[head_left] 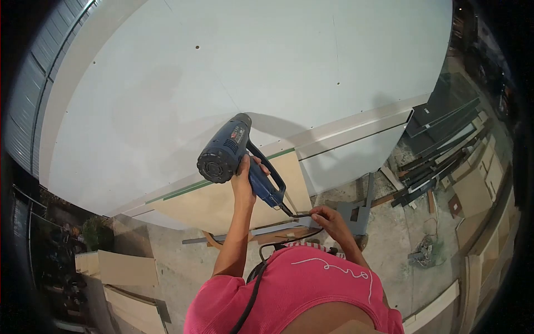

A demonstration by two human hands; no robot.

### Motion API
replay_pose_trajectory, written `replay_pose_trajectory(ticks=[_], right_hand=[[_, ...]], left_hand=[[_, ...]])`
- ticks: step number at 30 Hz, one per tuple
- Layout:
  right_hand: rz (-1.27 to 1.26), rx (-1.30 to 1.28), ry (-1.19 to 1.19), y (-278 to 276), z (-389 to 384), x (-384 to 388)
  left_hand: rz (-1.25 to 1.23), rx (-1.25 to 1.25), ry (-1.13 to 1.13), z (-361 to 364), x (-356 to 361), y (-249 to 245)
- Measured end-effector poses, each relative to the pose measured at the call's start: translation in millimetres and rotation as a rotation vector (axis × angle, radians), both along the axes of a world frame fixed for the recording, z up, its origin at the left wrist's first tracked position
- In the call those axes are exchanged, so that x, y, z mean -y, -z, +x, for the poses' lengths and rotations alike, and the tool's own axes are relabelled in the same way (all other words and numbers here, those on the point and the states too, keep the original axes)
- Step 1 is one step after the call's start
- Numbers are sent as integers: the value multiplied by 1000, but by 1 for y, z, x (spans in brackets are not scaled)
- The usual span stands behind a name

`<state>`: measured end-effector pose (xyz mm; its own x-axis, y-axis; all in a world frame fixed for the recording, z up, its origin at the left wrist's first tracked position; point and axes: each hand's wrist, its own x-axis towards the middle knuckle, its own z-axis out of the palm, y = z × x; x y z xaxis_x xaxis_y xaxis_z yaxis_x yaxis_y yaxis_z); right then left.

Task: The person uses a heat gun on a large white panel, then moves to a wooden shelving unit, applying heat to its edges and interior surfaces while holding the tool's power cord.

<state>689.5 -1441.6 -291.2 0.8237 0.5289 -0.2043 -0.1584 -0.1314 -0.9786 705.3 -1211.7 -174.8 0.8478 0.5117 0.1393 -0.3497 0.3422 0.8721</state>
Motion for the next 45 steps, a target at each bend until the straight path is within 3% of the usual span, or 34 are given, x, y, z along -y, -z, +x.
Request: replay_pose_trajectory(ticks=[17,19,26,28,32,45], right_hand=[[125,-102,-64,15,6,-10],[123,-73,-108,4,9,-13],[213,72,-251,-26,15,-31],[168,73,-257,-30,18,-32],[223,133,-234,-30,18,-31],[252,95,-150,-19,12,-17]], left_hand=[[-41,23,26,-5,-8,-1],[-23,-38,-9,-8,-8,-11],[46,200,15,-18,-20,-87],[208,212,8,-14,-28,-103],[260,358,-16,-6,-32,-130],[245,309,-53,15,-28,-146]])
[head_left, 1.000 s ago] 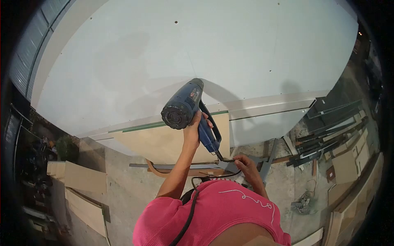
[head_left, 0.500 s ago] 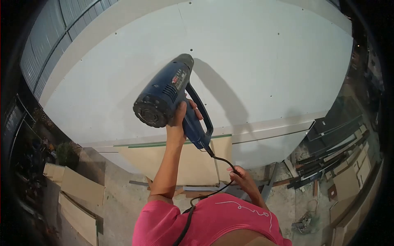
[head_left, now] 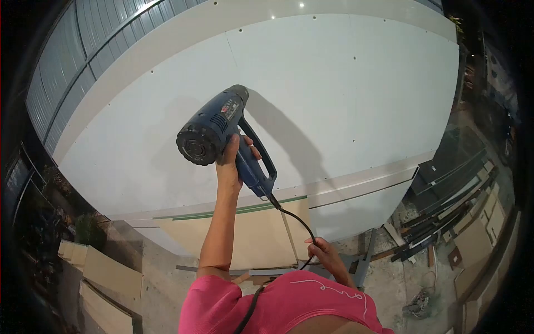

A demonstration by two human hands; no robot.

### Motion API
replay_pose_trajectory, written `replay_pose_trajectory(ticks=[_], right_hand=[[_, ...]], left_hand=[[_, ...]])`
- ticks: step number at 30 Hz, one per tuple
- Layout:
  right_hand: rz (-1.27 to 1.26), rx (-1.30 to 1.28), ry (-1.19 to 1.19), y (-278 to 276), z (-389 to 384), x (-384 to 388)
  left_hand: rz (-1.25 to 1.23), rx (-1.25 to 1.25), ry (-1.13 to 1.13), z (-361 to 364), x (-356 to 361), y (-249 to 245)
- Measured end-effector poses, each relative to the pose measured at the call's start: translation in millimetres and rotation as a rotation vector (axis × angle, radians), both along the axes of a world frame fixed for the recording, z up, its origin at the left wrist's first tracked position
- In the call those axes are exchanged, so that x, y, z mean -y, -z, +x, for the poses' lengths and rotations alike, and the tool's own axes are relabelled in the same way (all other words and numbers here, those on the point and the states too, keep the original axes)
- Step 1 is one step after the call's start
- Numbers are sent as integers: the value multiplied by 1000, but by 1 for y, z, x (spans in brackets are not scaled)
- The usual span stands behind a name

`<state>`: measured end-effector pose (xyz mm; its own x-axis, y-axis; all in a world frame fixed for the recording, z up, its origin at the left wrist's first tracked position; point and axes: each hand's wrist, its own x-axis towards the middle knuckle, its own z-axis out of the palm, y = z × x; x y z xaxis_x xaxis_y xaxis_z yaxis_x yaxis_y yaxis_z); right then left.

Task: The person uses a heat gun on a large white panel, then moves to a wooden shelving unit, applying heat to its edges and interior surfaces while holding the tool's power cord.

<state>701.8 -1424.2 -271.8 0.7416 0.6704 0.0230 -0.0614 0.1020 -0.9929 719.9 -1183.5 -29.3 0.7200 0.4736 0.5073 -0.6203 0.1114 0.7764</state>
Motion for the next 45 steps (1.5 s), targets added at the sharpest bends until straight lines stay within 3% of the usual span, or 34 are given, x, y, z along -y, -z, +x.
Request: replay_pose_trajectory(ticks=[3,5,6,8,9,11,12,15,19,45], right_hand=[[18,-22,-33,-2,1,2],[-37,321,396,-11,3,0],[-49,374,344,-57,0,7],[-1,726,160,-139,-12,16],[17,764,-68,-186,-29,20],[385,984,-520,-241,-56,8],[593,1039,-527,-246,-76,-4],[853,970,-723,-257,-108,-27],[964,885,-840,-259,-123,-38],[1098,608,-1179,-265,-130,-40]], left_hand=[[-4,-6,3,0,1,-1],[6,-6,8,0,1,-1],[-2,-4,-6,-1,1,-1],[-13,-18,-25,1,1,0],[-16,-32,-32,2,0,2],[7,-5,-30,1,4,0],[19,-12,-32,1,5,-1],[49,5,-20,2,3,1],[10,-20,-51,1,6,-1],[8,-44,-27,-2,8,-3]])
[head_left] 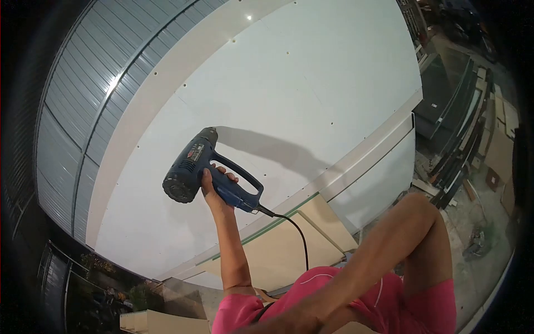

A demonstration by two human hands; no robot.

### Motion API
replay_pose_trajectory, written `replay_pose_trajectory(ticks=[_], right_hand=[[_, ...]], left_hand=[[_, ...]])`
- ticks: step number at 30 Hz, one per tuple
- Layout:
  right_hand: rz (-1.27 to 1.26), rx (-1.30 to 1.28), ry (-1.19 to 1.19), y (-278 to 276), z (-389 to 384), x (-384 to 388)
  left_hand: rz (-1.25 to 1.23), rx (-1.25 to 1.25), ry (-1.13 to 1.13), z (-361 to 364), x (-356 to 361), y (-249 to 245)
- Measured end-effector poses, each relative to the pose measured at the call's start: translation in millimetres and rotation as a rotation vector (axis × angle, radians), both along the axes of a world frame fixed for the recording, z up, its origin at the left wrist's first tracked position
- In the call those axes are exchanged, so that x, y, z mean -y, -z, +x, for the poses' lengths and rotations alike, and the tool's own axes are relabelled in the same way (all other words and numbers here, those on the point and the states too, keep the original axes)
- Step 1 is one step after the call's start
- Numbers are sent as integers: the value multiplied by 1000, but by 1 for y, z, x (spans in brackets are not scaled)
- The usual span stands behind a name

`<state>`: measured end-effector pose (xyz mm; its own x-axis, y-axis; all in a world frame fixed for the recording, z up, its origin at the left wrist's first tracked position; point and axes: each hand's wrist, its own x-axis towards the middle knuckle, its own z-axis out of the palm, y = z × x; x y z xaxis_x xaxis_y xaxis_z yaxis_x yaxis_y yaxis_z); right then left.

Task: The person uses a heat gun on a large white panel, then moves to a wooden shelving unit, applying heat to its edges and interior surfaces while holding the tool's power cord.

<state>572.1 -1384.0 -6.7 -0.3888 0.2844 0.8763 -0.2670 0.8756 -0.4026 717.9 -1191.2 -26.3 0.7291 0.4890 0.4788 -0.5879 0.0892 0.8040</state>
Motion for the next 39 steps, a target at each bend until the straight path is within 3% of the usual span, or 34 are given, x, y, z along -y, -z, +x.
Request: replay_pose_trajectory(ticks=[8,11,12,13,14,15,16,20,25,32,39], right_hand=[[-221,68,-203,3,42,19],[-331,44,-71,14,68,31],[-497,-25,151,23,83,37],[-255,-72,596,44,104,23],[-416,-180,989,56,114,23],[-459,-127,1338,69,128,20],[-396,-128,1535,98,140,9],[-571,-189,1475,186,153,-28],[-627,-79,1414,179,144,-30],[-476,-305,1300,147,178,-38],[-588,-439,1227,156,192,-34]], left_hand=[[22,-8,-7,-1,0,0],[34,-11,16,2,-7,3],[20,-15,28,3,-9,3],[23,-15,21,2,-10,3],[25,-12,18,2,-10,3],[25,-21,20,2,-11,3],[28,-17,15,0,-8,1],[63,-21,25,-3,-5,-4],[126,57,48,-4,12,-21],[169,218,73,21,17,-80],[213,236,-10,34,16,-98]])
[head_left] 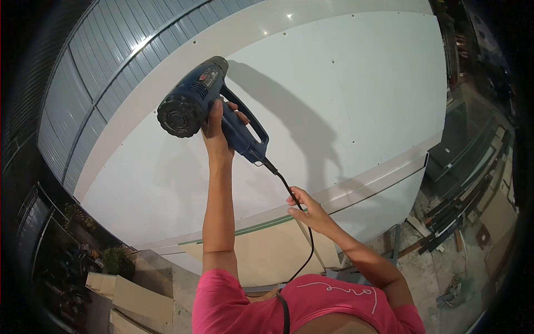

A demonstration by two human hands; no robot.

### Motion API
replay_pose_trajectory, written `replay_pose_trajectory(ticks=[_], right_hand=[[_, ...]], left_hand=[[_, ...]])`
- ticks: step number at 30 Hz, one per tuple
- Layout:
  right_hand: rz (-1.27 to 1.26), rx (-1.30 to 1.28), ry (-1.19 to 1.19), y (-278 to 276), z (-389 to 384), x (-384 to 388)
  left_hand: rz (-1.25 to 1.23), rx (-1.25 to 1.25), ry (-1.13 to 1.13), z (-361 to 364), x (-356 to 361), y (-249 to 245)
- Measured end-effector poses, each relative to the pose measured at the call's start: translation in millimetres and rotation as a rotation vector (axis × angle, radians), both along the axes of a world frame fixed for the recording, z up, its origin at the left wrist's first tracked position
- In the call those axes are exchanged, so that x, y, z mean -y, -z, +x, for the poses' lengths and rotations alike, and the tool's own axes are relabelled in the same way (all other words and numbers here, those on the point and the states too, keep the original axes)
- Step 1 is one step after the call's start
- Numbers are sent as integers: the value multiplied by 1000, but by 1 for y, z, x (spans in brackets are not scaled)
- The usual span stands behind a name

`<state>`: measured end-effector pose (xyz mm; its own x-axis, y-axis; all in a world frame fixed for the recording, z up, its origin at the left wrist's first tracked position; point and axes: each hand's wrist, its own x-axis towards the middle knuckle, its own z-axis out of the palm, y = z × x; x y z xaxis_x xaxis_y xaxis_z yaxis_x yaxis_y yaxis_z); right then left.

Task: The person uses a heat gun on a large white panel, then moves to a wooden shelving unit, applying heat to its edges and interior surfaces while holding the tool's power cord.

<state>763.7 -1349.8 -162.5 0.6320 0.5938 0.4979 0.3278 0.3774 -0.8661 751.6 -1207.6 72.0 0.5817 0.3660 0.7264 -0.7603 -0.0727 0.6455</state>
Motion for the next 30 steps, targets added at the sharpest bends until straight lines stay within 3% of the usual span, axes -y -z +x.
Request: replay_pose_trajectory(ticks=[12,20,23,30], right_hand=[[-68,-42,-40,18,-5,2],[-147,-249,-40,44,-23,10],[-135,-268,-151,82,-19,3],[-220,-277,-156,74,-34,9]], left_hand=[[-9,-13,19,9,-7,2],[3,-33,10,4,-7,-3],[5,6,22,1,-10,-15],[85,124,-62,-6,-32,-65]])
